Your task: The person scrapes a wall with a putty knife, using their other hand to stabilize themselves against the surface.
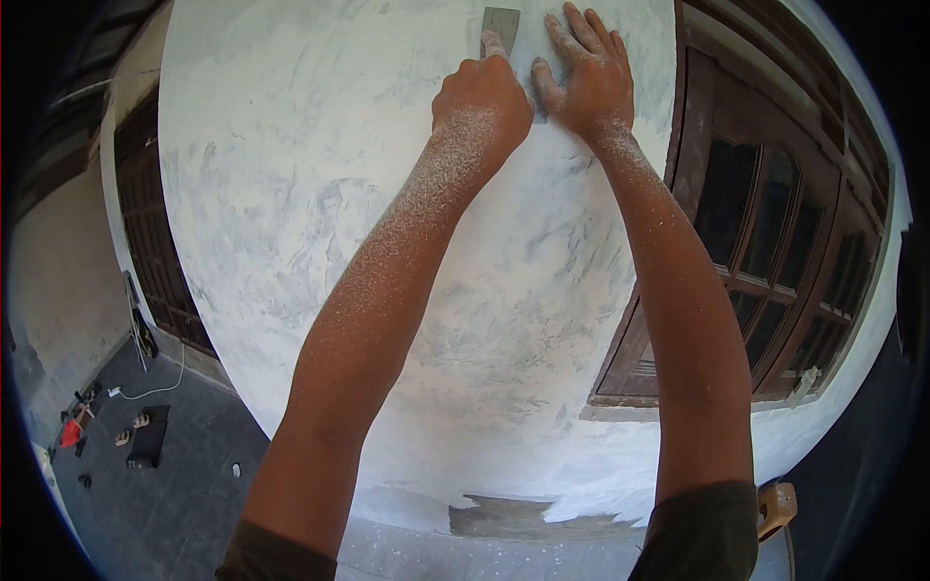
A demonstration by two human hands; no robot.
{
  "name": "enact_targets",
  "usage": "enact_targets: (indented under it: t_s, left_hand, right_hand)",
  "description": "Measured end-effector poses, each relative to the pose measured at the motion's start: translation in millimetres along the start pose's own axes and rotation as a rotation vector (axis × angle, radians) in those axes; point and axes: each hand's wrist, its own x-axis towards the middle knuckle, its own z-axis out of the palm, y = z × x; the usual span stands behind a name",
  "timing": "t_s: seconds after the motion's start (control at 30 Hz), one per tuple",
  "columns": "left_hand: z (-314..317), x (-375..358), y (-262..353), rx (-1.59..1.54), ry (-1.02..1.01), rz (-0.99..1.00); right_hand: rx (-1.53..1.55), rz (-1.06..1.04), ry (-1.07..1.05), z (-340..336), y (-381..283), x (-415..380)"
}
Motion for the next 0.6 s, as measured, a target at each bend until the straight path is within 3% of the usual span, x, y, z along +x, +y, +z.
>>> enact_targets:
  t_s: [0.17, 0.3, 0.5, 0.6]
  left_hand:
    - [-32, 28, 11, -0.010, -0.123, -0.007]
    - [-3, -12, -3, 0.008, -0.072, 0.011]
    - [-22, 36, 4, -0.024, -0.060, 0.022]
    - [-3, 8, -4, 0.035, -0.012, 0.026]
  right_hand:
    - [0.021, 0.008, -0.001, 1, 0, 0]
    - [-0.002, 0.003, -0.017, -2, -1, 0]
    - [0.016, 0.015, -0.015, -4, -3, 0]
    - [-0.014, -0.002, -0.010, 0, 0, 0]
